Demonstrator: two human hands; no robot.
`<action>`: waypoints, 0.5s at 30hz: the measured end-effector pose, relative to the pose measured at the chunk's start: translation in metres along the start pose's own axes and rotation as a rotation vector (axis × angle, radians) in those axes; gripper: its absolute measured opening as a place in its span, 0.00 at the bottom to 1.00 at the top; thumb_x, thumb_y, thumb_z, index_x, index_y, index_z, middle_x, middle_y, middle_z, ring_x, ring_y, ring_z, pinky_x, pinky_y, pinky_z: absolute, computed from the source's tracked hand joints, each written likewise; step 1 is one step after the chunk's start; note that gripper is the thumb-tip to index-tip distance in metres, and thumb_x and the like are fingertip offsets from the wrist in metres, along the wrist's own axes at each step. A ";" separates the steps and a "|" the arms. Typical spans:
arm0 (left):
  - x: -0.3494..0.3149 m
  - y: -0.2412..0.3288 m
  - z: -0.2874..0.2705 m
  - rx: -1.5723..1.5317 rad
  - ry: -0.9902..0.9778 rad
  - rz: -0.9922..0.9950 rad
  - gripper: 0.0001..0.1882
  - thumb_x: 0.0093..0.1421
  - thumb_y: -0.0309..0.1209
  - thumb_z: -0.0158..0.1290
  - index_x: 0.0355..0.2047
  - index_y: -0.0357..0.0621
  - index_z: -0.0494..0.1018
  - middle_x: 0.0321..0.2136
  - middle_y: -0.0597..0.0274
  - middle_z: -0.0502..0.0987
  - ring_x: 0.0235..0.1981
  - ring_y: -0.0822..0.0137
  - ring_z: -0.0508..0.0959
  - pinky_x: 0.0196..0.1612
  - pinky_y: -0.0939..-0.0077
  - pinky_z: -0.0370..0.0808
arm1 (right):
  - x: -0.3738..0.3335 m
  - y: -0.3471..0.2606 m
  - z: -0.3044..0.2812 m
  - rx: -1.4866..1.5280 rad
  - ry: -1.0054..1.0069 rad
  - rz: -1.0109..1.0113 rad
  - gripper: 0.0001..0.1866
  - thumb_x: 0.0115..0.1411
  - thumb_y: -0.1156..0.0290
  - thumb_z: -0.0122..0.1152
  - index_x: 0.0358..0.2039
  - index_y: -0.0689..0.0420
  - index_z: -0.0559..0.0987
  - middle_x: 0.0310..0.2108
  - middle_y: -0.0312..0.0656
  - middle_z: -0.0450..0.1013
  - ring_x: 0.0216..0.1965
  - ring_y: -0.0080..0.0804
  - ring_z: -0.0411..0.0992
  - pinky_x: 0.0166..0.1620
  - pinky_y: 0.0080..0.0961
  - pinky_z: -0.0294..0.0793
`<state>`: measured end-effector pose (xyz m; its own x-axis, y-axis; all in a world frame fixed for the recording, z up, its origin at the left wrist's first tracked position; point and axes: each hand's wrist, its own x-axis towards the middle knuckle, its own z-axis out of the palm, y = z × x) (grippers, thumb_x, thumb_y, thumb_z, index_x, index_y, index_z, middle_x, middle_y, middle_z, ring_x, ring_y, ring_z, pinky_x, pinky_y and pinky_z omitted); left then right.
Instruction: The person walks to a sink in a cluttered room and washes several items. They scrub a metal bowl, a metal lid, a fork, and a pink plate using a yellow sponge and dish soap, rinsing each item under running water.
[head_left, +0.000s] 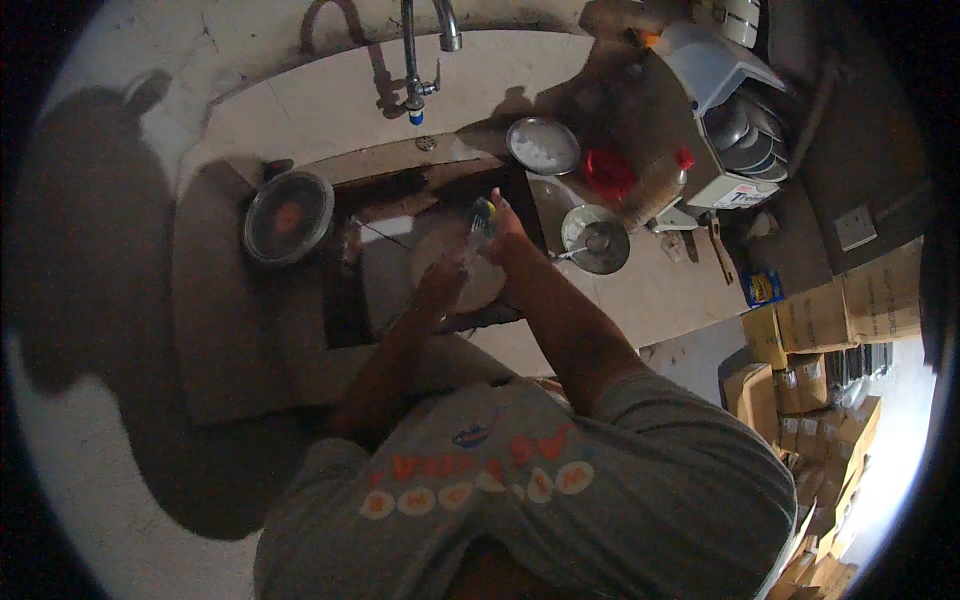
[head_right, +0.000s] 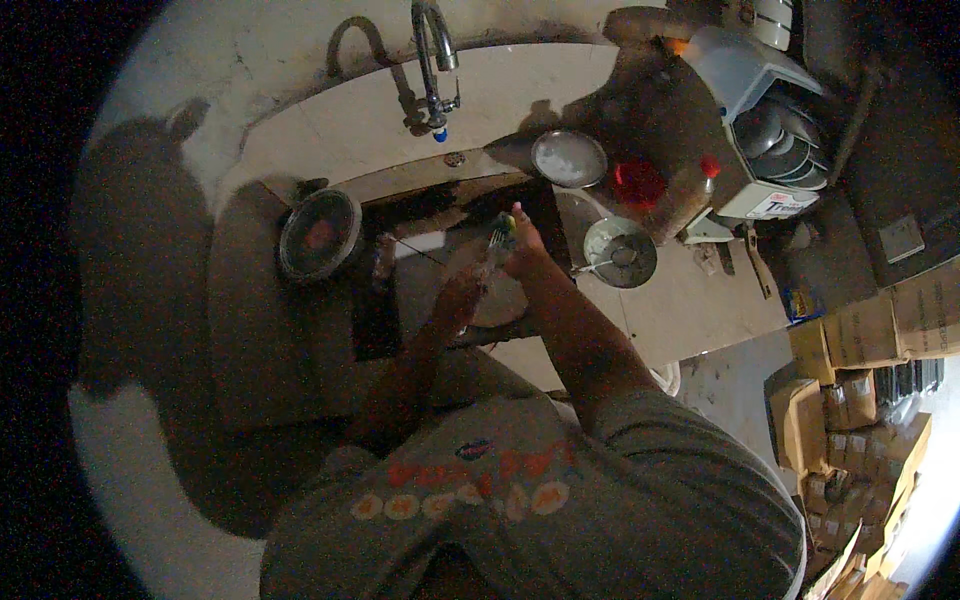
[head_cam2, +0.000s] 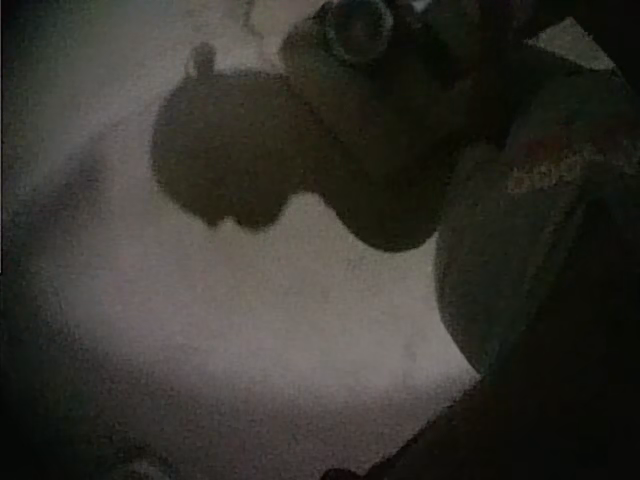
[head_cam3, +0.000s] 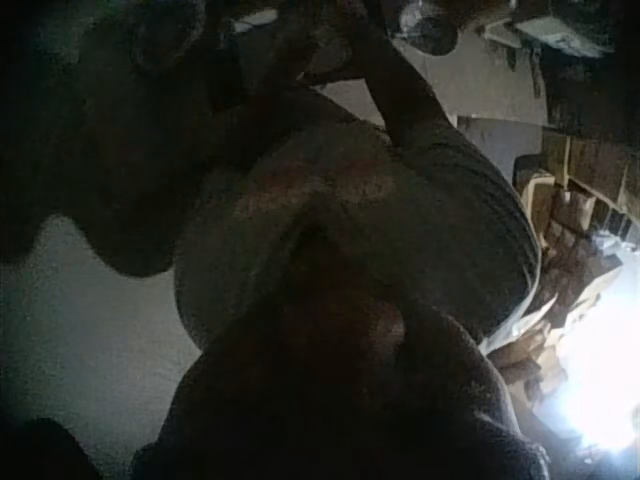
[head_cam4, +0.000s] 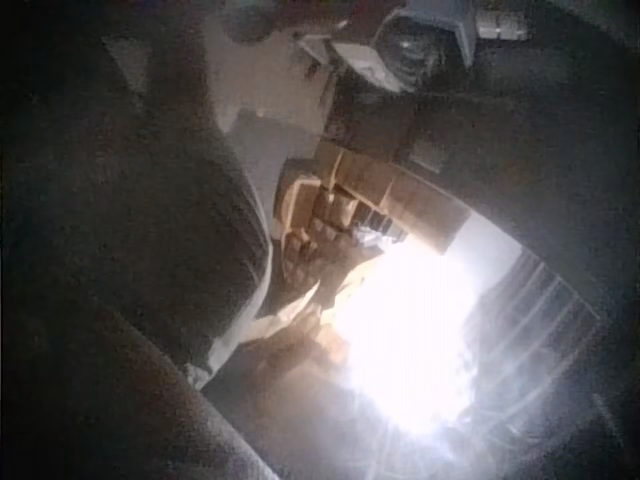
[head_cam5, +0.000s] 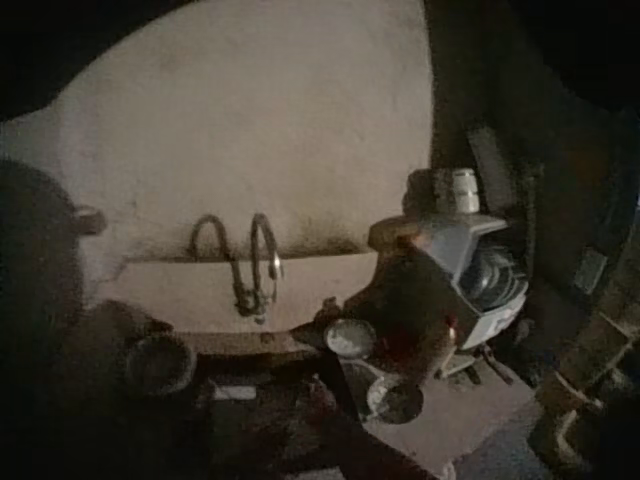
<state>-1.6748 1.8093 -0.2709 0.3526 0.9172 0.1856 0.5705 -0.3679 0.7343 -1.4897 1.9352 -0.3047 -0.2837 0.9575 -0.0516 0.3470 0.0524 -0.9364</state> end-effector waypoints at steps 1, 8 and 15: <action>0.007 0.021 -0.003 -0.274 -0.035 -0.189 0.21 0.72 0.44 0.45 0.56 0.42 0.70 0.38 0.47 0.77 0.37 0.53 0.78 0.44 0.56 0.75 | -0.006 0.016 0.000 0.657 -0.022 0.056 0.30 0.59 0.42 0.62 0.50 0.54 0.77 0.43 0.45 0.77 0.44 0.44 0.74 0.49 0.44 0.74; 0.008 -0.034 0.021 0.147 -0.040 -0.052 0.19 0.64 0.30 0.50 0.55 0.37 0.69 0.46 0.46 0.77 0.39 0.54 0.81 0.42 0.59 0.78 | -0.028 -0.075 0.024 0.520 0.177 0.399 0.43 0.52 0.33 0.69 0.58 0.51 0.74 0.54 0.43 0.73 0.51 0.42 0.71 0.53 0.43 0.71; 0.002 -0.042 0.012 0.803 0.021 0.153 0.20 0.62 0.32 0.52 0.53 0.37 0.71 0.49 0.42 0.77 0.44 0.49 0.81 0.49 0.57 0.79 | 0.000 -0.094 -0.015 1.139 0.496 0.359 0.33 0.59 0.37 0.64 0.46 0.56 0.76 0.41 0.42 0.73 0.41 0.39 0.70 0.43 0.45 0.71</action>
<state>-1.6890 1.8252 -0.3094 0.4604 0.8475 0.2641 0.8774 -0.4797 0.0099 -1.5092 1.9350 -0.2112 0.1111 0.8829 -0.4563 -0.6878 -0.2631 -0.6765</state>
